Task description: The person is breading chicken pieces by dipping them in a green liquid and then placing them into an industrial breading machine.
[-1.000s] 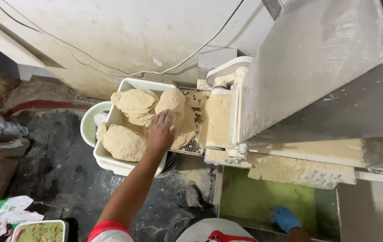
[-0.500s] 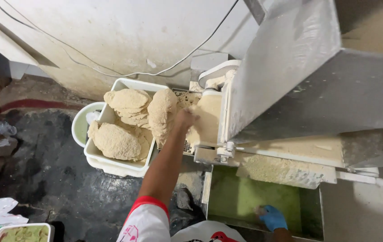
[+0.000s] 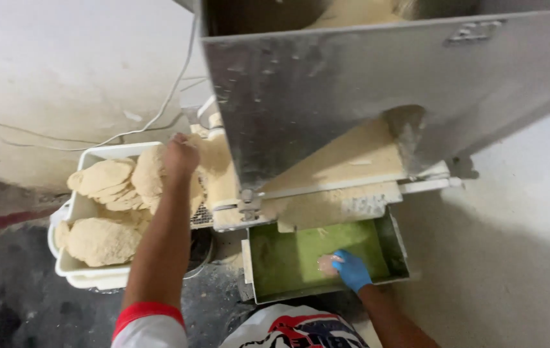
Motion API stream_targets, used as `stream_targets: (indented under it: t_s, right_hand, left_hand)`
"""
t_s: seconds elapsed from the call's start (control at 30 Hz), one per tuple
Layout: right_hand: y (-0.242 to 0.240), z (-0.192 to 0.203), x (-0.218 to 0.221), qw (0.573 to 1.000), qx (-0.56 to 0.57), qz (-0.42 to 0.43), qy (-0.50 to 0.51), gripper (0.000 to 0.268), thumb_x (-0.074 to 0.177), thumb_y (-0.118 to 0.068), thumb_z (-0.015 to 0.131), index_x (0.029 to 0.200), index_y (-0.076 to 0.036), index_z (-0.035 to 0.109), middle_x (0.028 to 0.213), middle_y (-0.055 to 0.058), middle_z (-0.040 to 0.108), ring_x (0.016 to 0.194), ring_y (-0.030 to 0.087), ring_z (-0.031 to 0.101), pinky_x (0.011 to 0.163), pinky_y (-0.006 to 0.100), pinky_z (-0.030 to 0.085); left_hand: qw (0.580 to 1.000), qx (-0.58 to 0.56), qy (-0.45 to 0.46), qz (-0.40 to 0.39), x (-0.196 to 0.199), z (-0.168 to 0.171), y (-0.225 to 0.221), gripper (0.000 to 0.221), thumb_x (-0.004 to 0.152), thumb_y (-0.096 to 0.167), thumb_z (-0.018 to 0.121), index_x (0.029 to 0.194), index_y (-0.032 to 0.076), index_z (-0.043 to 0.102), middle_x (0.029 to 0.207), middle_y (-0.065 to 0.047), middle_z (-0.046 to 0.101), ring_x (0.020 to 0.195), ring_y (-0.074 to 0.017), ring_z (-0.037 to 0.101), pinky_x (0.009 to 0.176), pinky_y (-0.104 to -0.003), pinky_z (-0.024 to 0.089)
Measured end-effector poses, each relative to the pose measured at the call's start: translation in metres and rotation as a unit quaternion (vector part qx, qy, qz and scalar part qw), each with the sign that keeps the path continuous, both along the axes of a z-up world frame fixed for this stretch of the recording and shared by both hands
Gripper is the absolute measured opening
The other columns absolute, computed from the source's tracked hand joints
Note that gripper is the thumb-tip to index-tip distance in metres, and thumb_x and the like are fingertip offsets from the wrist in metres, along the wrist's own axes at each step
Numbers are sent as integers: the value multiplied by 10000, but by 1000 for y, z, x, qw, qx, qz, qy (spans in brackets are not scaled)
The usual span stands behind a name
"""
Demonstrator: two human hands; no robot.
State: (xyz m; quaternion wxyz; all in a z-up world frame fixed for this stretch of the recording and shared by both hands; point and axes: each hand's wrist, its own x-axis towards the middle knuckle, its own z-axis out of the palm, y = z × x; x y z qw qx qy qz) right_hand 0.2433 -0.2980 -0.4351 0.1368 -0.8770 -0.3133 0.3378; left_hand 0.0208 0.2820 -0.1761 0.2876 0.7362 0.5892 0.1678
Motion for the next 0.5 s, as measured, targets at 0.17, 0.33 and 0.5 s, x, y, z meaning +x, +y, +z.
stream_targets:
  t_s: [0.17, 0.33, 0.5]
  right_hand:
    - [0, 71, -5, 987, 136, -76, 45, 380, 915, -349, 643, 1226, -168, 768, 1318, 29, 786, 1224, 242, 724, 1033, 375, 530]
    - [6, 115, 14, 984, 167, -56, 21, 385, 950, -397, 538, 1220, -193, 722, 1300, 66, 767, 1156, 316, 723, 947, 445, 530]
    - [15, 159, 26, 977, 182, -81, 76, 332, 992, -384, 511, 1160, -163, 692, 1158, 111, 758, 991, 305, 700, 792, 448, 501]
  left_hand:
    - [1000, -30, 7, -4, 9, 145, -65, 476, 996, 52, 492, 1458, 76, 606, 1254, -209, 741, 1052, -424, 711, 806, -536, 568]
    - [999, 38, 13, -14, 20, 163, -47, 490, 904, -13, 462, 1351, 73, 642, 1200, -251, 739, 1067, -467, 702, 890, -525, 560]
    - [998, 63, 22, -3, 19, 230, -75, 496, 933, -177, 356, 1289, 61, 606, 1098, -230, 744, 972, -411, 711, 768, -492, 596]
